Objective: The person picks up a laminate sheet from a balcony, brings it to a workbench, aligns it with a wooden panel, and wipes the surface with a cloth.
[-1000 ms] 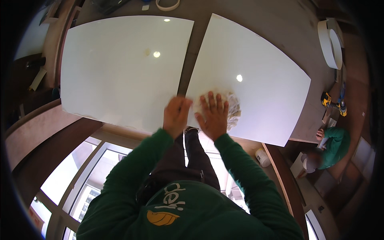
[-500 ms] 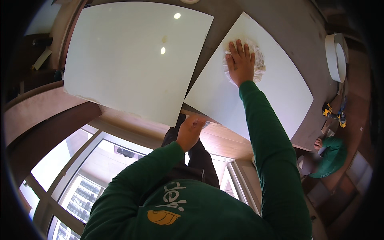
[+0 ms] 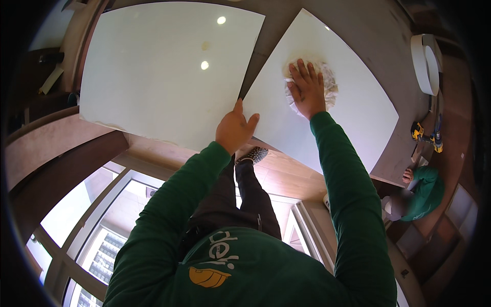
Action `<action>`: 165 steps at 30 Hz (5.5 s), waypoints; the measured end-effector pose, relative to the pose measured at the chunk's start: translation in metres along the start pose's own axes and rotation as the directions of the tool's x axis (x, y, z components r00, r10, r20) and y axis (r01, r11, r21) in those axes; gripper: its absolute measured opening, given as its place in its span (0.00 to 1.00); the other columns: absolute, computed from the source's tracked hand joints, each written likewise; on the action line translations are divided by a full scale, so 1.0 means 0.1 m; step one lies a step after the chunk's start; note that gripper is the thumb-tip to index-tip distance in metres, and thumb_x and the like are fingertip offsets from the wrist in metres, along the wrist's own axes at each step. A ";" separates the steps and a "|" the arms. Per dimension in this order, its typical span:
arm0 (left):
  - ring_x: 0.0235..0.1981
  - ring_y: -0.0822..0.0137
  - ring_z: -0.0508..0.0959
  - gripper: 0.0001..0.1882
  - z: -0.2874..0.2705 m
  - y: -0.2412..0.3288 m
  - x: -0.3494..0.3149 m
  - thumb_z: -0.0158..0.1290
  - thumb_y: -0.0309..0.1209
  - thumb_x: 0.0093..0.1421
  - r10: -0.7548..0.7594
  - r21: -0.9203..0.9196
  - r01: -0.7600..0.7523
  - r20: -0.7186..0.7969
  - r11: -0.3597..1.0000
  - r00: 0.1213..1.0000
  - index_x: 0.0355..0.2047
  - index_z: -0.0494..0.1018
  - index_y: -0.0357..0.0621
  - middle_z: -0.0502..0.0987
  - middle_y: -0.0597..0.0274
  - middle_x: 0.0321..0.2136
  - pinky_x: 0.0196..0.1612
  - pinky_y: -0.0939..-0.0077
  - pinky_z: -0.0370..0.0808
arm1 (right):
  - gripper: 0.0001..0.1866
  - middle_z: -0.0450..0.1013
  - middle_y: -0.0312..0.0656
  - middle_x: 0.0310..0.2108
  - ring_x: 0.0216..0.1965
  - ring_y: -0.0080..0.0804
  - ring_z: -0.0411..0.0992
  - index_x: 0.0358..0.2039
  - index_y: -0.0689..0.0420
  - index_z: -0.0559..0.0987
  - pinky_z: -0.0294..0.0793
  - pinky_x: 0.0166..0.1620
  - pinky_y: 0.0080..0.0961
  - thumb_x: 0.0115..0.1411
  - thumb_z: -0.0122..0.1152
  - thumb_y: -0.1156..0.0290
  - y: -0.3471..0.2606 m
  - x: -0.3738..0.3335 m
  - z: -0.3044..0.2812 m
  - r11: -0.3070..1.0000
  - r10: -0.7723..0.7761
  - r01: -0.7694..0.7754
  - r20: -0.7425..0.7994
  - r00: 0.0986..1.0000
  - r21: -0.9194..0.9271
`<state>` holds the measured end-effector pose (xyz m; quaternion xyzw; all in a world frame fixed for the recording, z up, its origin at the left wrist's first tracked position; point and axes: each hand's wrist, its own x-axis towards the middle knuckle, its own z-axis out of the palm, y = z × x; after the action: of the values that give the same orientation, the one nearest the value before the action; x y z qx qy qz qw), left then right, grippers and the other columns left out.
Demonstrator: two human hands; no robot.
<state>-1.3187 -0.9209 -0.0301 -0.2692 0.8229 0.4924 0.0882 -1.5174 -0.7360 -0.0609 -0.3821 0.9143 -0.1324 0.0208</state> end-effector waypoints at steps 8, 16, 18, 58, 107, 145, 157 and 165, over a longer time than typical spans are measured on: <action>0.19 0.70 0.75 0.34 -0.10 0.20 0.10 0.56 0.32 0.63 -0.338 -0.476 0.405 0.224 0.780 0.914 0.64 0.64 0.23 0.75 0.60 0.19 0.25 0.72 0.73 | 0.20 0.64 0.35 0.72 0.74 0.53 0.54 0.62 0.45 0.76 0.49 0.72 0.64 0.70 0.57 0.64 0.07 -0.29 -0.20 0.987 -0.108 0.097 0.078 0.991 0.128; 0.19 0.70 0.75 0.26 -0.16 0.11 -0.40 0.57 0.30 0.64 -0.383 -0.416 0.495 0.326 0.763 0.865 0.60 0.70 0.30 0.75 0.59 0.19 0.23 0.72 0.72 | 0.20 0.64 0.37 0.71 0.75 0.53 0.53 0.56 0.47 0.79 0.47 0.72 0.66 0.63 0.66 0.66 -0.93 -1.11 -0.24 0.910 -0.293 0.225 0.157 0.943 0.347; 0.17 0.71 0.75 0.30 -0.16 0.06 -0.53 0.57 0.31 0.66 -0.303 -0.398 0.440 0.362 0.805 0.881 0.64 0.65 0.30 0.75 0.60 0.20 0.21 0.73 0.71 | 0.19 0.63 0.41 0.71 0.73 0.51 0.56 0.55 0.47 0.79 0.50 0.72 0.63 0.63 0.67 0.64 -1.01 -1.25 -0.23 0.930 -0.261 0.196 0.183 0.948 0.310; 0.36 0.67 0.82 0.26 0.64 -0.72 -0.87 0.60 0.46 0.68 -0.352 -0.596 0.449 0.279 0.666 0.893 0.51 0.72 0.35 0.82 0.57 0.38 0.45 0.69 0.79 | 0.35 0.56 0.42 0.75 0.74 0.56 0.52 0.70 0.49 0.66 0.47 0.71 0.67 0.61 0.57 0.66 -0.96 -0.52 0.11 0.993 0.110 -0.095 0.293 0.950 -0.064; 0.33 0.68 0.83 0.23 0.56 -0.55 -0.94 0.55 0.49 0.70 -0.445 -0.384 0.586 0.398 0.713 0.802 0.50 0.72 0.40 0.81 0.60 0.37 0.35 0.71 0.77 | 0.38 0.48 0.35 0.78 0.78 0.50 0.44 0.75 0.36 0.58 0.42 0.73 0.64 0.69 0.46 0.37 2.27 -1.48 -0.59 0.597 0.720 -0.754 -0.232 0.654 -0.273; 0.76 0.50 0.53 0.34 1.84 1.73 1.88 0.47 0.51 0.70 0.618 0.620 -0.685 0.379 0.383 0.689 0.72 0.61 0.51 0.57 0.55 0.74 0.75 0.38 0.42 | 0.43 0.46 0.46 0.78 0.75 0.64 0.47 0.76 0.38 0.55 0.47 0.71 0.67 0.69 0.30 0.28 4.36 -1.10 -0.80 0.203 0.903 -0.978 -0.376 0.209 -0.055; 0.77 0.48 0.50 0.34 1.87 1.59 1.93 0.33 0.53 0.75 0.683 0.664 -0.702 0.388 0.258 0.619 0.74 0.57 0.50 0.55 0.53 0.75 0.74 0.36 0.41 | 0.39 0.51 0.46 0.77 0.75 0.65 0.46 0.75 0.42 0.60 0.40 0.73 0.66 0.71 0.34 0.34 2.35 -1.40 -0.23 0.370 0.790 -0.921 -0.482 0.379 -0.118; 0.77 0.50 0.47 0.36 1.94 1.57 1.93 0.32 0.56 0.74 0.690 0.552 -0.744 0.368 0.376 0.623 0.74 0.57 0.48 0.52 0.54 0.76 0.76 0.39 0.35 | 0.36 0.50 0.43 0.77 0.77 0.61 0.43 0.75 0.44 0.60 0.38 0.74 0.64 0.71 0.47 0.44 -0.80 -0.69 0.09 0.400 0.914 -0.897 -0.158 0.374 0.188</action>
<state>-1.5874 -0.7655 -0.0868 0.1828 0.9689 0.1661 -0.0137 -1.4113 -0.7432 -0.0535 0.1997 0.9640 -0.1757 -0.0054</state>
